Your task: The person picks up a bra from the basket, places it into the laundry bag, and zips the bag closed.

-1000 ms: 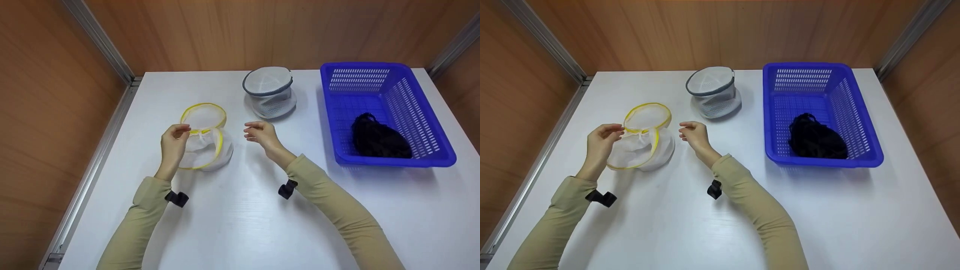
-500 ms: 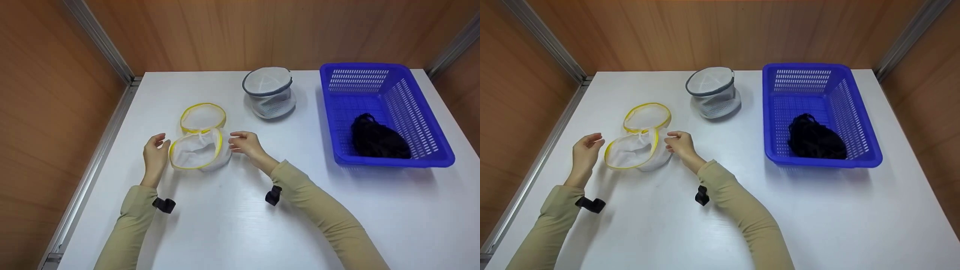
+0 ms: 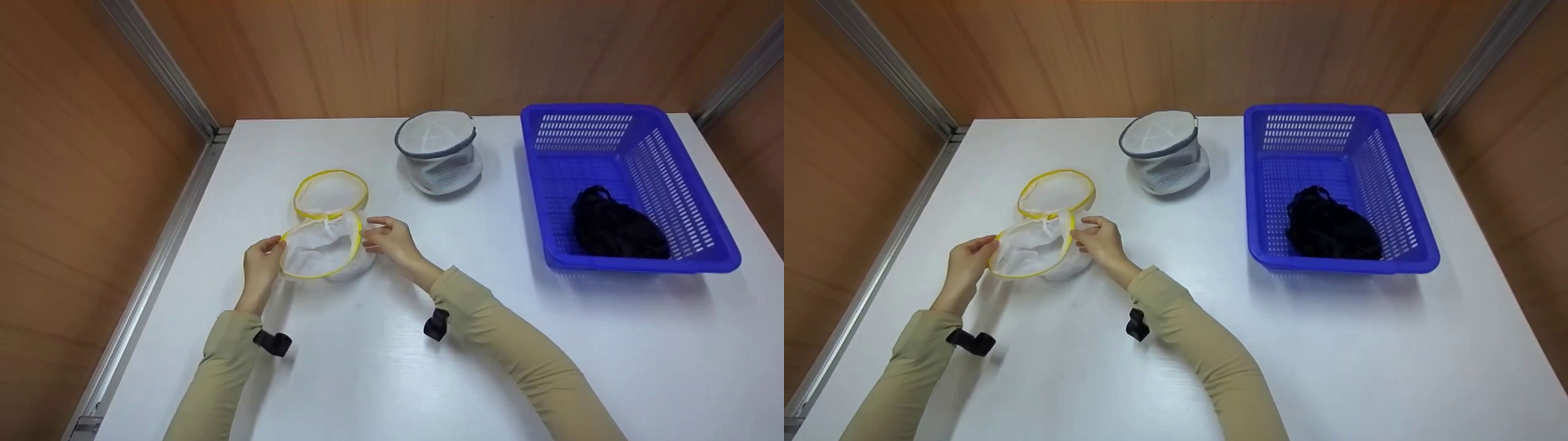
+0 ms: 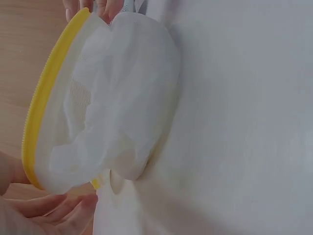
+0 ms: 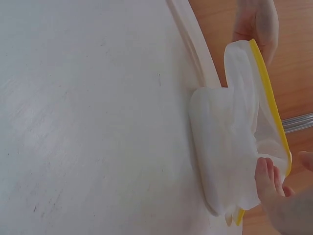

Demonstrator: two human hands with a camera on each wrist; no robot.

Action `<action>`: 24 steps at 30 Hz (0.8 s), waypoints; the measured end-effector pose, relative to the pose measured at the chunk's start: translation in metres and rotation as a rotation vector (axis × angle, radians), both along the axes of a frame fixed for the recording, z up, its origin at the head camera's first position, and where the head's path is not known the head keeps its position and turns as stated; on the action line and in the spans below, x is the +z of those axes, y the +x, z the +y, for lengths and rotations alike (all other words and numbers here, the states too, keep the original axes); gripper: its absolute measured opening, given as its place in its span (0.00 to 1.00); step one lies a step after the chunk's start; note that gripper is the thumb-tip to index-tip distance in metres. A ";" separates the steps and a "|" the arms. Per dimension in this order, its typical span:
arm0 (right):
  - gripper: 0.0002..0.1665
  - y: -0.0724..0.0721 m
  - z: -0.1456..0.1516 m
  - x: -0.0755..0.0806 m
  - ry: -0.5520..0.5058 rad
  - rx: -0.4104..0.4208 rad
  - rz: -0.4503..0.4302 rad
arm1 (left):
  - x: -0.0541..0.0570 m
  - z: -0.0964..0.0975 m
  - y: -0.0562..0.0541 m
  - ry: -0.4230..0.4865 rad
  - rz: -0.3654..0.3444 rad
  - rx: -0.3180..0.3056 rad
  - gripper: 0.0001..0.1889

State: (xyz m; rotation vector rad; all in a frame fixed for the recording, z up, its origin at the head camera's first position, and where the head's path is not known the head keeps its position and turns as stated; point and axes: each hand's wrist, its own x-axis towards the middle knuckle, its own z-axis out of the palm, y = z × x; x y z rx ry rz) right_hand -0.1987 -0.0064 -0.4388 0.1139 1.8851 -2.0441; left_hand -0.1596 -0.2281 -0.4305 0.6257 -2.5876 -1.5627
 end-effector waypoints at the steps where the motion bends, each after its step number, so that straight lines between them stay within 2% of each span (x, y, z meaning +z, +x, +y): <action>1: 0.23 0.000 -0.001 0.000 -0.008 0.004 0.004 | -0.001 0.000 0.000 0.005 -0.006 -0.007 0.18; 14: 0.20 0.004 -0.006 -0.001 -0.078 0.012 -0.007 | -0.002 0.003 0.004 0.095 -0.067 -0.034 0.19; 24: 0.19 0.014 0.019 0.000 -0.059 0.016 -0.035 | 0.001 0.017 0.012 0.180 -0.103 -0.100 0.19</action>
